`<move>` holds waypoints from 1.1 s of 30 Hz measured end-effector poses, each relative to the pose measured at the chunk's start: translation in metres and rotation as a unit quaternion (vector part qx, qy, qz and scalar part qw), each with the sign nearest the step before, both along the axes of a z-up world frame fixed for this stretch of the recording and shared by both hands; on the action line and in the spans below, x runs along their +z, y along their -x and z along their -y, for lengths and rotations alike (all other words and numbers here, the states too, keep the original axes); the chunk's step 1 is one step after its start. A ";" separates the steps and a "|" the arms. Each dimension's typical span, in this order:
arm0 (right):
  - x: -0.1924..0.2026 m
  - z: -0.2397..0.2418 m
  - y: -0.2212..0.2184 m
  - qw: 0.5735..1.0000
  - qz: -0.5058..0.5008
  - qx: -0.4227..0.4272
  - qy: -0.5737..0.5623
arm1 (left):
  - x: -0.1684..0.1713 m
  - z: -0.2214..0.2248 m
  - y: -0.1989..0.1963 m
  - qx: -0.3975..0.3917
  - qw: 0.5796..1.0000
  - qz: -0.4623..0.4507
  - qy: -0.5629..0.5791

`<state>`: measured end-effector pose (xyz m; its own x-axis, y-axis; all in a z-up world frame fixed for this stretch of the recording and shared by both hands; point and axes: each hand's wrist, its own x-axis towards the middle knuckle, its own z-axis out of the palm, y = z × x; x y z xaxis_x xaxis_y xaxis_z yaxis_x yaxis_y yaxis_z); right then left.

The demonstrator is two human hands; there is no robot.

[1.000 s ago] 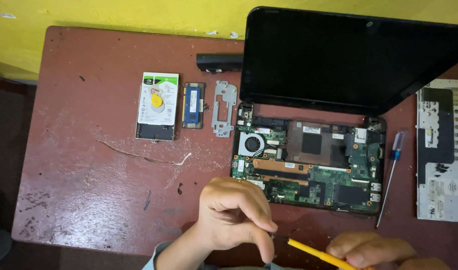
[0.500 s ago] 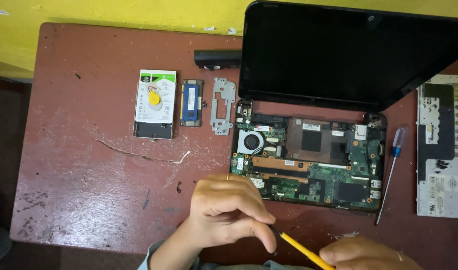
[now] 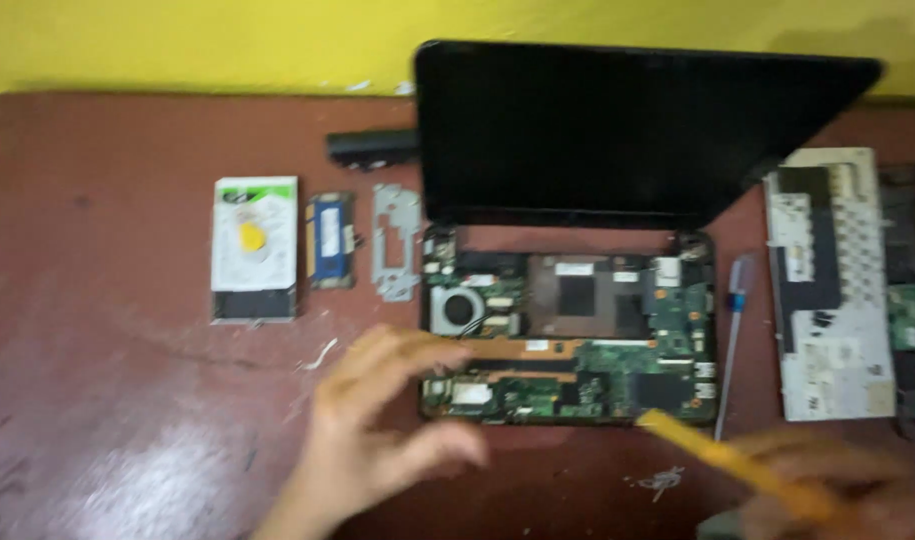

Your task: Disassembling a laptop by removing screws and disconnecting internal cables.

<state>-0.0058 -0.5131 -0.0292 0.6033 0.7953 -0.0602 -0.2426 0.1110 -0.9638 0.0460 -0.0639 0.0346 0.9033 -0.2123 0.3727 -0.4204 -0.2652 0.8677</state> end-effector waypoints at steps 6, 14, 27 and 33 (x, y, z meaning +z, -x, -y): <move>-0.162 0.307 -0.019 0.796 -0.512 -0.186 0.265 | -0.018 -0.026 -0.054 0.128 0.955 -0.129 -0.235; -0.196 0.274 -0.115 0.730 -0.563 -0.158 0.354 | -0.035 -0.024 -0.117 0.064 0.890 -0.278 -0.355; -0.191 0.187 -0.141 0.823 -0.415 0.205 0.328 | -0.047 -0.055 -0.139 -0.227 0.860 0.264 -0.374; -0.105 0.116 -0.138 0.992 -0.003 0.013 0.122 | -0.051 -0.046 -0.153 -0.298 0.808 0.263 -0.435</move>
<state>0.1318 -0.6286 -0.1339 0.5814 0.7723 -0.2558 -0.2482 -0.1311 -0.9598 0.1986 -0.0178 -0.0159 0.3095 -0.9395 0.1469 -0.9482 -0.2932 0.1225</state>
